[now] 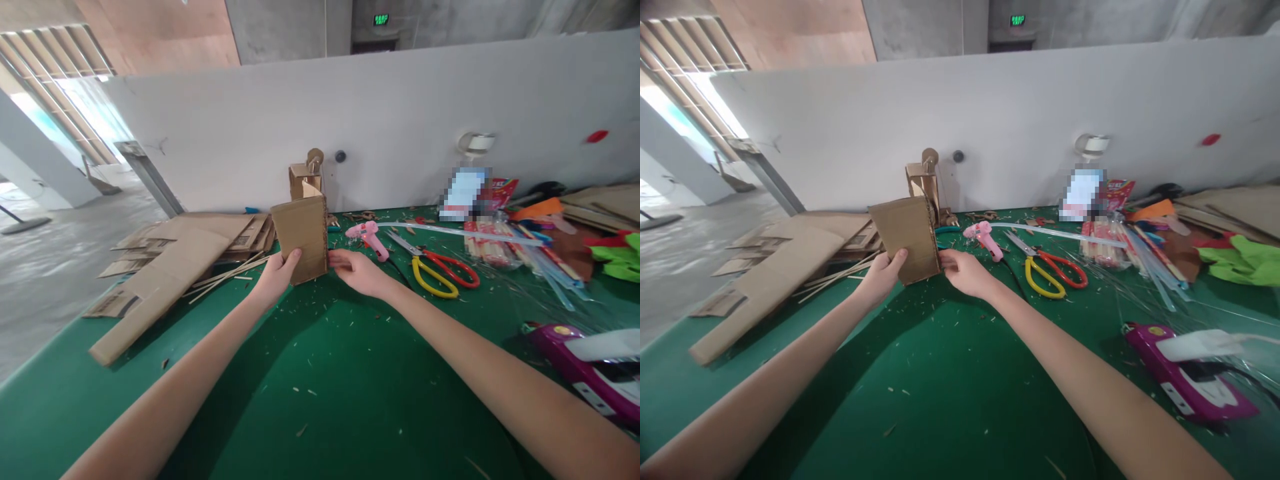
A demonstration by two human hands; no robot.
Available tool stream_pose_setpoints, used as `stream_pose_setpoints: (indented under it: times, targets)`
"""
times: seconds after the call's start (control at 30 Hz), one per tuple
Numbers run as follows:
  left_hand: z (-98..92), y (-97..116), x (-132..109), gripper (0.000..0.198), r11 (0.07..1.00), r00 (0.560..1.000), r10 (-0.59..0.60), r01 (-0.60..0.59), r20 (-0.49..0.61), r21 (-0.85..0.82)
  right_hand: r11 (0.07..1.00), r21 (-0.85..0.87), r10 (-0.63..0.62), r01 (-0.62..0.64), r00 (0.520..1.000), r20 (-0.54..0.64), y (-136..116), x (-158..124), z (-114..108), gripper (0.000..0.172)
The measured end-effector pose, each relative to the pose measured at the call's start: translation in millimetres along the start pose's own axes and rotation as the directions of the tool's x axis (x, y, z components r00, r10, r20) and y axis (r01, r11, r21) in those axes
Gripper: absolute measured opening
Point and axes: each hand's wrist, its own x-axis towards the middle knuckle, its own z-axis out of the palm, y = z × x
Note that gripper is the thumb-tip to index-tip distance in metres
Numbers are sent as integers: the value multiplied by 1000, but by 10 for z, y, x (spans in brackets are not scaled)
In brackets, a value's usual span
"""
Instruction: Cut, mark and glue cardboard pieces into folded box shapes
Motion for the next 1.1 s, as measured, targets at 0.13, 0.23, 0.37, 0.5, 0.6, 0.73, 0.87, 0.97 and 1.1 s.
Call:
stream_pose_setpoints:
  times: [0.13, 0.23, 0.37, 0.5, 0.6, 0.73, 0.87, 0.97, 1.1]
  targets:
    - [10, -15, -10, 59, 1000, 1000, 22, -23, -19, -16, 1000, -10, -22, 22, 1000, -6, 68, 12, 4, 47]
    - [23, -25, -16, 58, 999, 999, 35, -36, -20, -22, 1000, -17, -17, 17, 1000, -11, 86, 22, -2, 46]
    - [29, -50, -14, 57, 998, 999, 43, -44, -20, -36, 1000, -24, -11, 10, 1000, -10, 77, 17, -20, 45]
    - [12, -51, -11, 58, 999, 999, 50, -50, -17, -1, 999, -31, -14, 14, 1000, 6, 82, 5, -36, 43]
    - [7, -25, -22, 60, 998, 998, 52, -51, -38, 47, 999, -34, -18, 18, 1000, 16, 107, 3, -30, 42]
    - [24, -13, -35, 61, 997, 996, 58, -54, -71, 57, 999, -25, -24, 25, 1000, 16, 148, 15, -10, 43]
    - [48, -38, -27, 62, 997, 994, 73, -73, -87, 3, 999, 4, -36, 36, 999, 23, 167, 25, 2, 43]
    - [60, -51, -21, 62, 998, 993, 62, -62, -99, 1, 999, 9, -31, 31, 999, 19, 175, 27, 10, 46]
    - [64, -54, -23, 61, 998, 993, 67, -67, -99, 0, 1000, -4, -28, 28, 999, 20, 168, 21, 10, 45]
